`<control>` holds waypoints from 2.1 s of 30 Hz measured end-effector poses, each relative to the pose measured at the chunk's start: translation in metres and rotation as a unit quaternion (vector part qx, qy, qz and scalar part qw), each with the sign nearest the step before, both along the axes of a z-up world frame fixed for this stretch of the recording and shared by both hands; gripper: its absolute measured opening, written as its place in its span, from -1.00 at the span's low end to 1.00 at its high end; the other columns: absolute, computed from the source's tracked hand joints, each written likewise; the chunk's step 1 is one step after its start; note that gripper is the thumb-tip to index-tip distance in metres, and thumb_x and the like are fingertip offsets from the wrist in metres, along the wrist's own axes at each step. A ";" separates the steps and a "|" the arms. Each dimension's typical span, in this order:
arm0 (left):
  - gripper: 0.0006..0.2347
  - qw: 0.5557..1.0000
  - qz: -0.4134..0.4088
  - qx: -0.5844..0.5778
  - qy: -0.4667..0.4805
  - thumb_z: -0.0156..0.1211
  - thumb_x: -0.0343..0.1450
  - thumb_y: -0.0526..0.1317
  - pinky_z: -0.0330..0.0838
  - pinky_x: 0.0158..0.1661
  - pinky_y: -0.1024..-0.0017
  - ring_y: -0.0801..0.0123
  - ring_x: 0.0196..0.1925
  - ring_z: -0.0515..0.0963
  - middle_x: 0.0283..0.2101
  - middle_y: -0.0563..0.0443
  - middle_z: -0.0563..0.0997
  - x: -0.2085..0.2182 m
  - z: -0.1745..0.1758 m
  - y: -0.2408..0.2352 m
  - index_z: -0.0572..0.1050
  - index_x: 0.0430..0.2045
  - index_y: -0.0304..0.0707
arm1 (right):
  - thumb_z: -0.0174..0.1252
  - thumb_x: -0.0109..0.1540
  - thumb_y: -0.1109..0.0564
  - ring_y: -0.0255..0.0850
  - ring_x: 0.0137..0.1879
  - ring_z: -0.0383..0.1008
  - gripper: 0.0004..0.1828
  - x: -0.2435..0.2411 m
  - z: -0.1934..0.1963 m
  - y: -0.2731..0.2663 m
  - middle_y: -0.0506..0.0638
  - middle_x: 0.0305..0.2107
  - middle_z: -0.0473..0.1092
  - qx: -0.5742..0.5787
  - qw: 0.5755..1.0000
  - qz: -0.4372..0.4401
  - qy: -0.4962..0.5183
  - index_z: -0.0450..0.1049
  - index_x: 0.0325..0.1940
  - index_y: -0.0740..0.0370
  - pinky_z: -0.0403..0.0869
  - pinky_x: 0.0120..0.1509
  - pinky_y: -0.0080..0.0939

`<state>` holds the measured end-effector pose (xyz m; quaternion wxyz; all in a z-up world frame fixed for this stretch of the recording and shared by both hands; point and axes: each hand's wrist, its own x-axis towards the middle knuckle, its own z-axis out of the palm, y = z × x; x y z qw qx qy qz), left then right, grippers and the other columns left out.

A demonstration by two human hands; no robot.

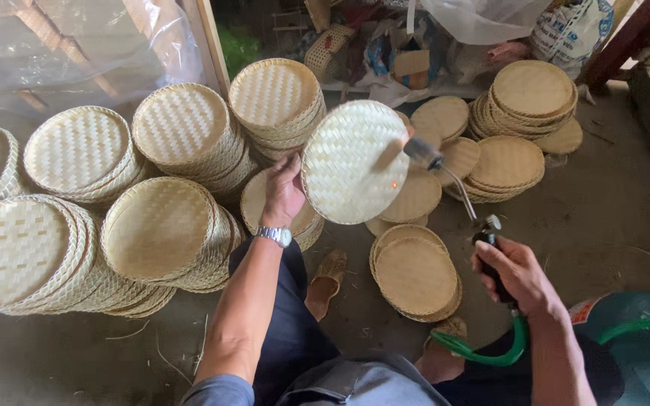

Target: The person uses a handheld blowtorch to apply flame to the surface of round woven trays. They hold each tray with one hand and move the torch over the surface, then place the treated tray onto a stack.

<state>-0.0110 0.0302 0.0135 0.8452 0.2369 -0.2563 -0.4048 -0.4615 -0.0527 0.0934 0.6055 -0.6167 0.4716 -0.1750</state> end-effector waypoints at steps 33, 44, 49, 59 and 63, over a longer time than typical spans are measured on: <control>-0.77 0.985 0.004 0.085 0.147 0.18 0.45 -0.34 0.46 0.01 0.20 0.25 -0.08 0.58 -0.08 -0.05 0.63 -0.026 -0.046 -0.041 0.53 -0.01 -0.27 | 0.07 0.32 -0.08 -0.30 -0.65 0.23 -0.59 0.028 0.030 0.026 -0.06 -0.72 0.26 -0.023 0.983 0.146 0.107 0.42 -0.43 0.30 0.25 -0.61 -0.21; -0.77 0.983 0.040 0.062 0.167 0.21 0.47 -0.32 0.45 0.02 0.29 0.34 -0.10 0.56 -0.11 0.04 0.64 -0.005 -0.048 -0.043 0.55 0.02 -0.24 | 0.08 0.33 -0.11 -0.28 -0.64 0.24 -0.53 -0.001 -0.021 0.022 -0.04 -0.74 0.27 0.023 0.988 0.070 0.137 0.47 -0.44 0.35 0.25 -0.58 -0.20; -0.77 0.984 0.046 0.068 0.159 0.19 0.47 -0.38 0.48 0.09 0.26 0.25 -0.02 0.58 -0.03 -0.06 0.64 -0.006 -0.036 -0.042 0.52 0.02 -0.32 | 0.08 0.30 -0.12 -0.29 -0.67 0.23 -0.56 -0.002 -0.034 0.022 -0.07 -0.77 0.26 0.030 0.993 0.087 0.072 0.49 -0.44 0.30 0.22 -0.61 -0.21; -0.68 0.995 0.054 0.077 0.027 0.22 0.43 -0.38 0.52 0.06 0.36 0.24 -0.04 0.64 -0.03 -0.23 0.65 0.019 0.026 -0.035 0.47 0.05 -0.62 | 0.09 0.35 -0.07 -0.25 -0.62 0.24 -0.57 -0.006 -0.042 0.003 -0.02 -0.71 0.29 0.015 0.994 -0.008 0.108 0.47 -0.40 0.35 0.25 -0.55 -0.20; -0.68 0.986 0.093 0.092 -0.101 0.29 0.45 -0.35 0.51 0.00 0.45 0.36 -0.07 0.62 -0.07 -0.16 0.66 0.035 0.052 -0.027 0.49 0.04 -0.66 | 0.10 0.37 -0.04 -0.25 -0.59 0.26 -0.60 -0.015 -0.053 -0.008 0.00 -0.68 0.30 0.000 0.995 -0.035 0.089 0.47 -0.35 0.38 0.28 -0.54 -0.16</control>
